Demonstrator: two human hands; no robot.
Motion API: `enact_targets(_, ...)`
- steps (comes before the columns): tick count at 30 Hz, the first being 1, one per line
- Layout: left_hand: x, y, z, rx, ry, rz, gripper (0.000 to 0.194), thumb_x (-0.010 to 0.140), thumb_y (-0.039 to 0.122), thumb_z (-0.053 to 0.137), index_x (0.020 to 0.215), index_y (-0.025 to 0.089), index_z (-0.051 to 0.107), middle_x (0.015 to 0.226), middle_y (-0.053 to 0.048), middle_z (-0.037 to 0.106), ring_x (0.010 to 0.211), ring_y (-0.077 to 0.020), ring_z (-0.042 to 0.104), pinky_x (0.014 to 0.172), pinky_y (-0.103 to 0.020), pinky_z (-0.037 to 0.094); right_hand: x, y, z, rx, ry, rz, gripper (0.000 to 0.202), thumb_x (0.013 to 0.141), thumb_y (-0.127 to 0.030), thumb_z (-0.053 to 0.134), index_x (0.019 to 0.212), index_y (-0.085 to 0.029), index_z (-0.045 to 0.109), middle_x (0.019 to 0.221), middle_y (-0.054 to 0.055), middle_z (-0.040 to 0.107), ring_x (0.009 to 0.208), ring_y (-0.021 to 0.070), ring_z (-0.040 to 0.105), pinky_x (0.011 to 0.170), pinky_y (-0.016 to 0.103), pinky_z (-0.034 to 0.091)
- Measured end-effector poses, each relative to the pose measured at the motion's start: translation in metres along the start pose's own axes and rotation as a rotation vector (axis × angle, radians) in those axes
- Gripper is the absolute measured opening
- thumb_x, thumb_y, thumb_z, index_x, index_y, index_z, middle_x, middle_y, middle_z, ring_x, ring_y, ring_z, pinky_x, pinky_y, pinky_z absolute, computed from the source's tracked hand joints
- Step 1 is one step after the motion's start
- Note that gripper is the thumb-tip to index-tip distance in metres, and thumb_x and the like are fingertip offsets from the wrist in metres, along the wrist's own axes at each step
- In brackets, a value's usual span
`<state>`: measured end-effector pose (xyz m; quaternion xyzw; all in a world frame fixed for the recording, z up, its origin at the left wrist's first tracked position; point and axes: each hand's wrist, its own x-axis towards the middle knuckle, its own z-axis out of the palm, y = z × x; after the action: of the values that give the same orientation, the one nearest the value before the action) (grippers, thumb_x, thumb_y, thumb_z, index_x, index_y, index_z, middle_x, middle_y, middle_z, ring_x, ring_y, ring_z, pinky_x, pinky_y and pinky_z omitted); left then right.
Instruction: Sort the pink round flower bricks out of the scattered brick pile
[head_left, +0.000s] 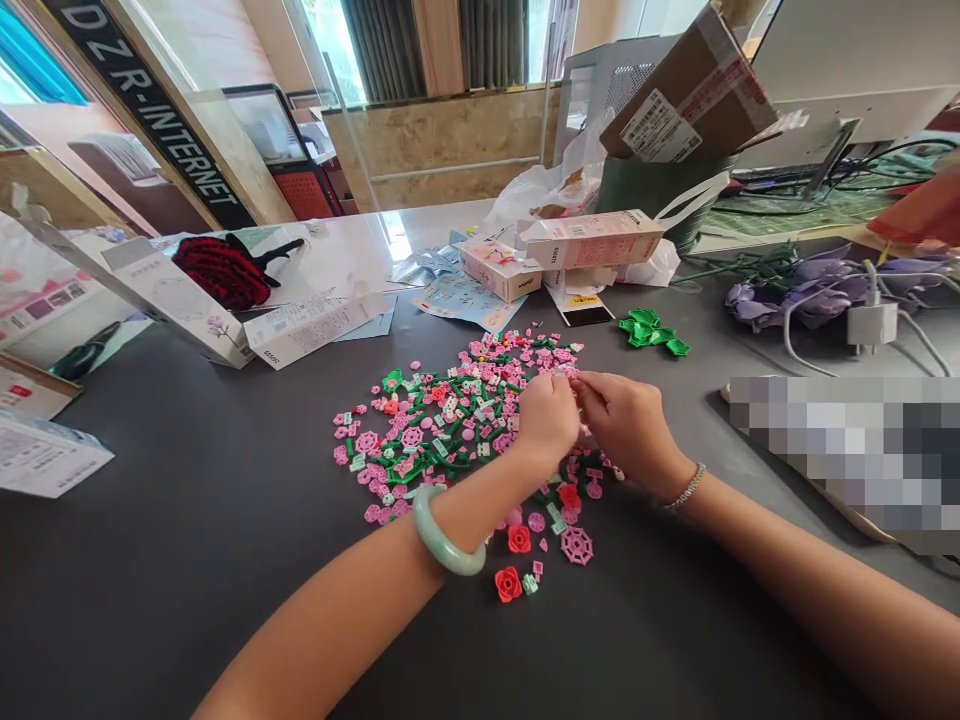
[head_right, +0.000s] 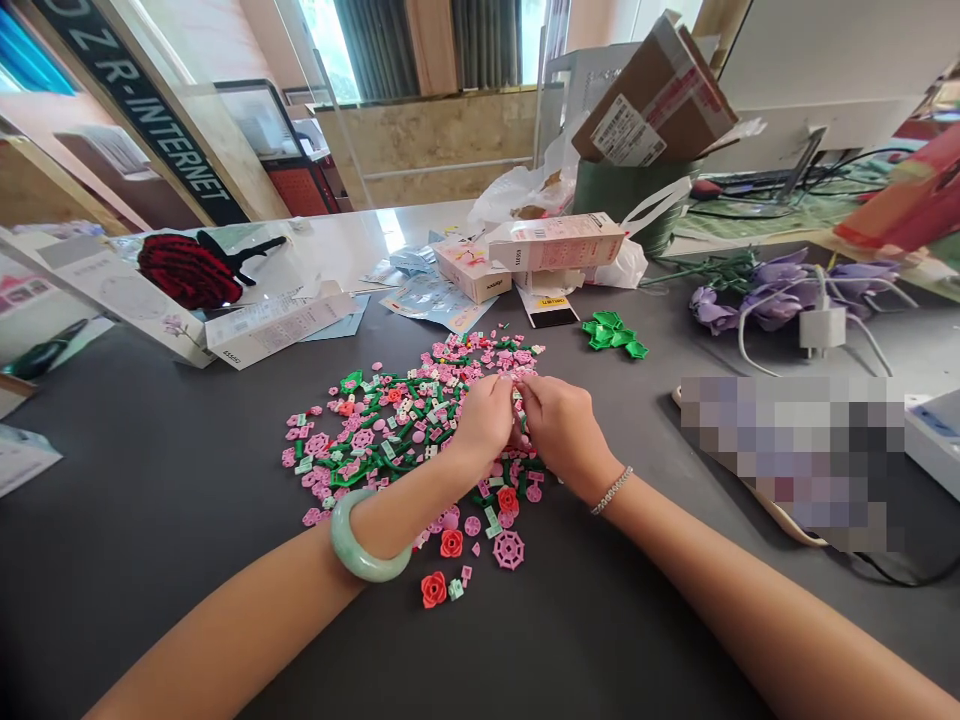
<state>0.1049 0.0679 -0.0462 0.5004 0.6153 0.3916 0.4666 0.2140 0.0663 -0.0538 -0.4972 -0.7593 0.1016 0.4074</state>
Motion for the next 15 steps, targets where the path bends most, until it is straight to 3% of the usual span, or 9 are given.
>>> enact_targets(7, 0.003, 0.013, -0.044, 0.252, -0.153, -0.035, 0.026, 0.094, 0.038, 0.053, 0.103, 0.015, 0.061, 0.094, -0.004, 0.064, 0.074, -0.0126, 0.061, 0.067, -0.03, 0.054, 0.001, -0.001, -0.003, 0.309, -0.107, 0.292, 0.032, 0.084, -0.04, 0.048, 0.063, -0.018, 0.057, 0.052, 0.0, 0.055, 0.046, 0.012, 0.048, 0.048, 0.026, 0.037)
enact_targets(15, 0.006, 0.01, -0.077, 0.573, -0.172, 0.062, 0.027, 0.092, 0.037, 0.056, 0.076, 0.016, 0.058, 0.069, 0.003, 0.057, 0.056, -0.0083, 0.051, 0.056, -0.024, 0.046, 0.003, -0.007, -0.004, 0.771, -0.249, 0.508, 0.035, 0.076, -0.048, 0.057, 0.063, -0.016, 0.055, 0.06, 0.001, 0.053, 0.048, 0.0092, 0.048, 0.045, 0.024, 0.04)
